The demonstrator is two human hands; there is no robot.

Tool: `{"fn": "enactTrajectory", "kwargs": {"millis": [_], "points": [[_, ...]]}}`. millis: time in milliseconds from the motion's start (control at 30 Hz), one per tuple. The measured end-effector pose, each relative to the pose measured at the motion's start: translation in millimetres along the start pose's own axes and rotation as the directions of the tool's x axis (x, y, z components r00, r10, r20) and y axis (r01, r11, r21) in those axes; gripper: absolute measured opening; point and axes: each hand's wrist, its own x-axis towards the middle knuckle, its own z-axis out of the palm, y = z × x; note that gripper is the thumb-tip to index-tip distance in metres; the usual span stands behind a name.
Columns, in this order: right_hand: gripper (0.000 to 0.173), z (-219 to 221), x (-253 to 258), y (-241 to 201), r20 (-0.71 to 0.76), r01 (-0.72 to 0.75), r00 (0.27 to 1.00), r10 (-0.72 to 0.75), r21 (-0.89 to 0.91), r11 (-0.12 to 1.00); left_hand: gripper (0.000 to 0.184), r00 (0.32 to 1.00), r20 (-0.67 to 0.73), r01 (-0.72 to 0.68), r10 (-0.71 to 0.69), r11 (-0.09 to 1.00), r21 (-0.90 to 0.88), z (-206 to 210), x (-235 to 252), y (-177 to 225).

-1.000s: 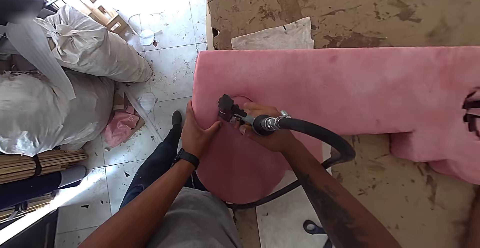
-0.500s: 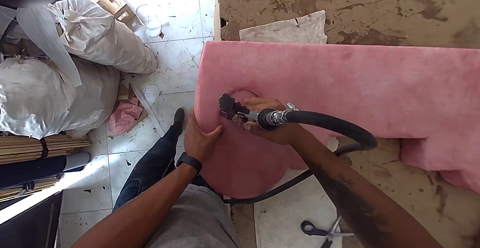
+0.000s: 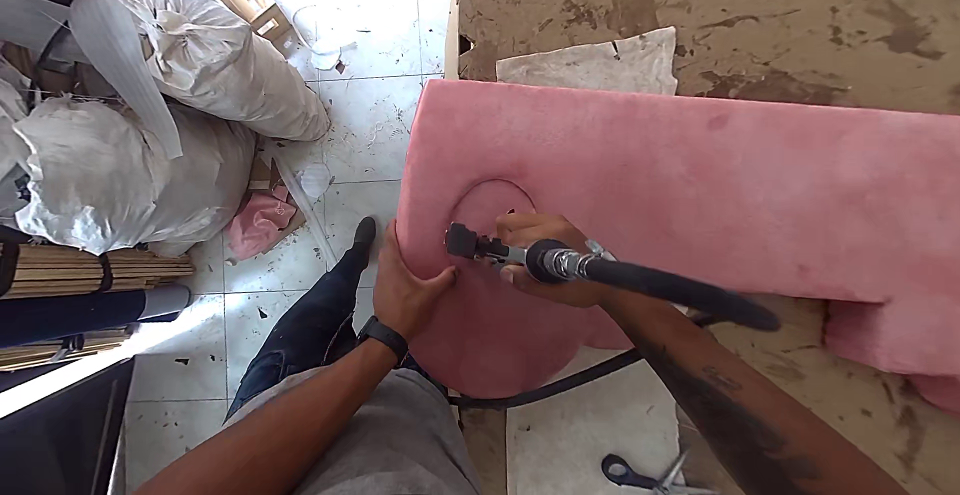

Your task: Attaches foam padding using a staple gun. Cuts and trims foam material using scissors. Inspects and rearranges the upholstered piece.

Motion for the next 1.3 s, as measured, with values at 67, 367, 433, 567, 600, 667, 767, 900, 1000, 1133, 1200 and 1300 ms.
{"fn": "enactTrajectory", "kwargs": {"millis": [67, 367, 433, 567, 600, 667, 767, 900, 1000, 1133, 1200, 1300], "points": [[0.029, 0.4, 3.7, -1.7, 0.044, 0.027, 0.999, -0.026, -0.012, 1.000, 0.127, 1.000, -0.008, 0.010, -0.010, 1.000, 0.007, 3.0, -5.4, -3.7], [0.027, -0.8, -33.7, -16.3, -0.187, -0.048, 0.981, 0.048, 0.007, 0.999, 0.125, 0.996, 0.091, -0.016, 0.021, 0.999, -0.050, -9.0, -0.5, -6.8], [0.025, 4.4, -67.3, -35.8, -0.408, -0.150, 0.896, 0.178, 0.100, 0.984, 0.122, 0.981, 0.189, -0.026, 0.036, 0.998, -0.057, -21.7, 2.2, -10.9], [0.024, 38.4, -130.0, -77.1, -0.751, -0.216, 0.562, 0.346, 0.270, 0.938, 0.112, 0.899, 0.434, -0.019, 0.058, 0.995, -0.094, -43.9, -6.6, -18.6], [0.021, 50.0, -139.9, -83.5, -0.806, -0.182, 0.479, 0.346, 0.295, 0.938, 0.107, 0.858, 0.510, 0.001, 0.053, 0.994, -0.105, -51.8, -6.2, -20.2], [0.017, 75.9, -158.1, -90.6, -0.892, -0.099, 0.311, 0.328, 0.313, 0.945, 0.096, 0.736, 0.677, 0.044, 0.005, 0.998, -0.055, -70.0, 4.6, -13.2], [0.017, 115.1, -170.4, -98.5, -0.949, -0.008, 0.053, 0.310, 0.310, 0.951, 0.080, 0.469, 0.876, -0.149, -0.115, 0.967, 0.207, -97.1, 37.5, 18.0], [0.016, 176.0, -148.7, -117.0, -0.918, -0.059, -0.301, 0.257, 0.287, 0.956, 0.039, 0.119, 0.976, -0.853, -0.181, 0.484, 0.194, -93.3, 84.7, 99.1], [0.022, 222.7, -110.7, -126.0, -0.834, -0.112, -0.499, 0.235, 0.331, 0.937, 0.031, -0.097, 0.950, -0.961, 0.295, 0.220, -0.167, -37.7, 101.9, 164.8], [0.029, 244.0, -22.0, -120.6, -0.666, -0.176, -0.726, 0.171, 0.420, 0.890, 0.052, -0.434, 0.853, -0.893, 0.291, -0.267, -0.363, 89.2, 104.8, 231.4], [0.032, 236.1, 28.1, -109.3, -0.541, -0.186, -0.836, 0.087, 0.430, 0.884, 0.069, -0.511, 0.844, -0.825, 0.162, -0.367, -0.429, 136.0, 99.9, 235.8], [0.030, 202.0, 82.9, -81.5, -0.310, -0.200, -0.948, -0.066, 0.423, 0.884, 0.085, -0.602, 0.798, -0.728, 0.029, -0.431, -0.533, 165.7, 91.9, 244.2]]}}
